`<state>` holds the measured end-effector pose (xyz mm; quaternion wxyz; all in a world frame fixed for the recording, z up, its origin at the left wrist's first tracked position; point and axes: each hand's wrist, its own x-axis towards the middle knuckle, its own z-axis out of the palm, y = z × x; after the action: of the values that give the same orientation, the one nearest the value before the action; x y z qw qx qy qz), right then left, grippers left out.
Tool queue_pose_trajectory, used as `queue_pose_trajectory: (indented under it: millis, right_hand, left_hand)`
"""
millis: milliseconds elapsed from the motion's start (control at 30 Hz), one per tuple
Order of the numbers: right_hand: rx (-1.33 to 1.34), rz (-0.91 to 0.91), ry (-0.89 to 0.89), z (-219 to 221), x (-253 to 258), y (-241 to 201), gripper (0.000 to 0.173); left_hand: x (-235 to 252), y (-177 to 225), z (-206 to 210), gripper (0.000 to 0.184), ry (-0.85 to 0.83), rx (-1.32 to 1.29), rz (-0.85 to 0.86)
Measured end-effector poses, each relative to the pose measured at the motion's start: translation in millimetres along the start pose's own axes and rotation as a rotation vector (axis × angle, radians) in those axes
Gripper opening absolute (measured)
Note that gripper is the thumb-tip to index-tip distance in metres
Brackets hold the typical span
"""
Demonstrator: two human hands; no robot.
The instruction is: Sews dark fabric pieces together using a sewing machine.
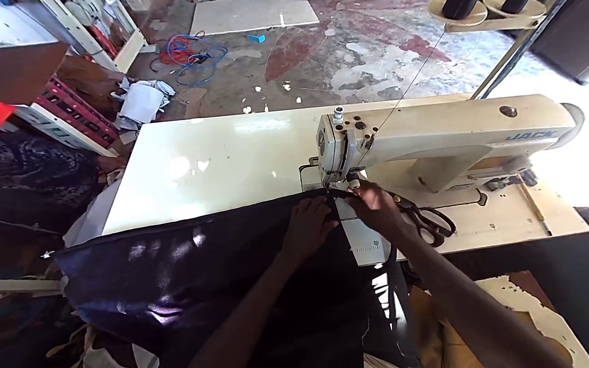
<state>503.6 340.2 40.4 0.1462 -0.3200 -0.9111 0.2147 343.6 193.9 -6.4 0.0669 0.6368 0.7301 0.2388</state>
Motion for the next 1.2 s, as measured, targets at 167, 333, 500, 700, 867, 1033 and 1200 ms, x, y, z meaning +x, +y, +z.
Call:
queue_pose_trajectory:
  millis: [167, 333, 500, 700, 867, 1033, 1200]
  right_hand:
    - [0.170, 0.230, -0.008, 21, 22, 3, 0.025]
    - [0.488, 0.233, -0.214, 12, 49, 13, 0.018]
    - [0.785, 0.529, -0.284, 4, 54, -8, 0.013]
    - [0.692, 0.456, -0.212, 15, 53, -7, 0.014]
    - [0.814, 0.584, -0.181, 23, 54, -10, 0.015]
    - [0.996, 0.754, -0.156, 22, 49, -24, 0.019]
    - [0.958, 0.769, -0.124, 29, 52, -27, 0.019]
  left_hand:
    - [-2, 0, -1, 0.041, 0.005, -0.026, -0.020]
    - [-1, 0, 1, 0.037, -0.017, 0.007, 0.016]
    - [-5, 9, -9, 0.037, -0.039, 0.018, 0.016]
    - [-5, 10, -9, 0.038, -0.044, 0.039, 0.007]
    - [-4, 7, -5, 0.041, -0.039, 0.032, -0.030]
    - [-3, 8, -6, 0.040, -0.042, 0.010, -0.039]
    - [-2, 5, -4, 0.040, -0.035, 0.028, -0.029]
